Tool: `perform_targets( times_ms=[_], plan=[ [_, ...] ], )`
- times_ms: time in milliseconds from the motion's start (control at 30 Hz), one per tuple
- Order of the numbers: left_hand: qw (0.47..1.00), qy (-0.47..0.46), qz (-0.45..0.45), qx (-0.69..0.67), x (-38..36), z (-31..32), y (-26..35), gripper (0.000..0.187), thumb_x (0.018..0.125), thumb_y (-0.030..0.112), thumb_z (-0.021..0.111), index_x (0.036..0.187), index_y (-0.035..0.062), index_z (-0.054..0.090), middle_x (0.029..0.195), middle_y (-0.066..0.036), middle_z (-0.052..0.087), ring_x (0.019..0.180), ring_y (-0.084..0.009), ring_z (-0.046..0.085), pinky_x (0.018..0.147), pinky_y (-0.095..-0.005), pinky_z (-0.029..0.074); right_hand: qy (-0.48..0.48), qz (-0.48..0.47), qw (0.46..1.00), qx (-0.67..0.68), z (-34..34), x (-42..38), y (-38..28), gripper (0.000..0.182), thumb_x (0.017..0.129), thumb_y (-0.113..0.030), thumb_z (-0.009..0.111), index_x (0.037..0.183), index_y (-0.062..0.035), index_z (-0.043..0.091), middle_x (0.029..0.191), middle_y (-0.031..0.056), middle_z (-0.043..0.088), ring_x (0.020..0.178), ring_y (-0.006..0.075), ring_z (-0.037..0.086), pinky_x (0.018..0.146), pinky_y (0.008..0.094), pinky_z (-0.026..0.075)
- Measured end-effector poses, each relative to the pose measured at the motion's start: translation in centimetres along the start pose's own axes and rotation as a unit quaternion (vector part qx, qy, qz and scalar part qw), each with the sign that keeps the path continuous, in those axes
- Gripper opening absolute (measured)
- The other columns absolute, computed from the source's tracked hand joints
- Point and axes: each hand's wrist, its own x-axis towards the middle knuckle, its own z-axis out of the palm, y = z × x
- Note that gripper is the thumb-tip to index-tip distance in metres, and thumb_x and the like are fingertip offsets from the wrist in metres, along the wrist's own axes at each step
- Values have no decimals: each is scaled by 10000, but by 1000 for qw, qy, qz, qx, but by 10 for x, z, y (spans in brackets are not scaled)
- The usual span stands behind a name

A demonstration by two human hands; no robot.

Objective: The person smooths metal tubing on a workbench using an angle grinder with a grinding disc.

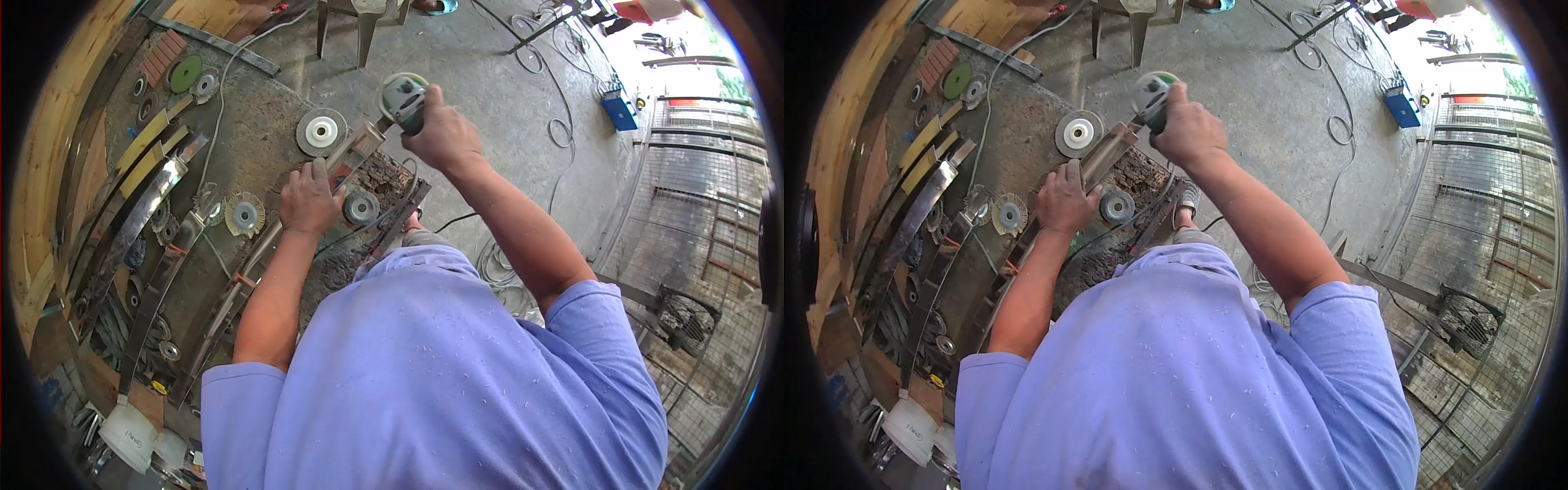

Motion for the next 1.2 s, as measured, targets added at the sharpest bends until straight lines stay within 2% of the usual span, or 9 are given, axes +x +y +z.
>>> perform_targets(
  times_ms=[433, 533, 767, 900, 933, 1033, 1067, 1133, 1200],
  plan=[
    [1000, -8, 0, -2, 1, 2, 1, 677, 794, 388, 807, 1311, 63, 515, 1161, -126, 623, 1050, -343, 622, 871, -479, 550, -23, 9, 999, 30, -7, 7, 11, 843, 731, -332, 813, 1398, -44, 385, 1051, 267, 715, 1016, 446, 705, 877, 511, 558],
    [1000, 19, 11, 16, 0, 3, 2, 644, 794, 395, 814, 1268, 71, 523, 1122, -120, 634, 1033, -336, 633, 855, -456, 558, -53, -16, 998, 36, 2, -5, 4, 805, 732, -338, 817, 1362, -51, 406, 1051, 266, 716, 1018, 443, 706, 879, 517, 556],
    [1000, -1, 4, 21, -1, 1, 4, 649, 789, 402, 805, 1273, 78, 519, 1142, -128, 635, 1032, -351, 629, 861, -479, 551, 11, 51, 998, 44, -22, 35, 66, 748, 721, -354, 837, 1275, -37, 448, 1088, 278, 712, 1061, 451, 691, 919, 501, 542],
    [1000, 8, 1, 22, -1, 3, 4, 665, 797, 413, 788, 1304, 77, 519, 1148, -138, 632, 1046, -356, 626, 858, -489, 550, 58, 99, 980, 162, -34, 23, 102, 939, 696, -426, 863, 1378, 30, 407, 1154, 298, 694, 1117, 430, 682, 953, 456, 543],
    [1000, 16, 5, 19, -1, 1, 5, 666, 801, 414, 782, 1311, 77, 519, 1150, -141, 632, 1053, -358, 625, 856, -492, 550, 58, 103, 974, 192, -37, 18, 111, 970, 706, -411, 884, 1407, 50, 397, 1178, 278, 678, 1091, 394, 694, 933, 431, 553],
    [999, 36, 5, -18, -2, -3, 8, 666, 823, 422, 756, 1333, 66, 518, 1167, -156, 621, 1082, -369, 614, 896, -499, 531, 39, 48, 878, 475, -25, 13, 138, 898, 736, -353, 888, 1388, 45, 416, 1148, 220, 657, 1004, 326, 702, 907, 401, 563],
    [996, 72, 31, -27, -1, 1, 4, 647, 833, 406, 752, 1333, 65, 524, 1175, -160, 620, 1085, -371, 613, 902, -493, 526, 11, 38, 833, 552, -22, 9, 143, 803, 780, -295, 866, 1369, 37, 433, 1102, 170, 631, 906, 246, 689, 837, 390, 583],
    [985, 143, 81, -47, -2, 7, -3, 610, 853, 374, 746, 1333, 64, 534, 1191, -167, 620, 1092, -376, 611, 913, -481, 517, -60, 20, 754, 654, -17, 7, 152, 757, 797, -280, 846, 1356, 31, 441, 1095, 170, 632, 862, 230, 690, 788, 393, 592],
    [975, 209, 72, -12, -16, 2, 0, 594, 857, 362, 740, 1333, 71, 536, 1197, -166, 604, 1083, -359, 602, 927, -488, 489, -95, -2, 691, 716, -12, 5, 160, 672, 832, -288, 809, 1321, 29, 476, 1058, 160, 645, 826, 229, 693, 758, 389, 597]
  ],
)
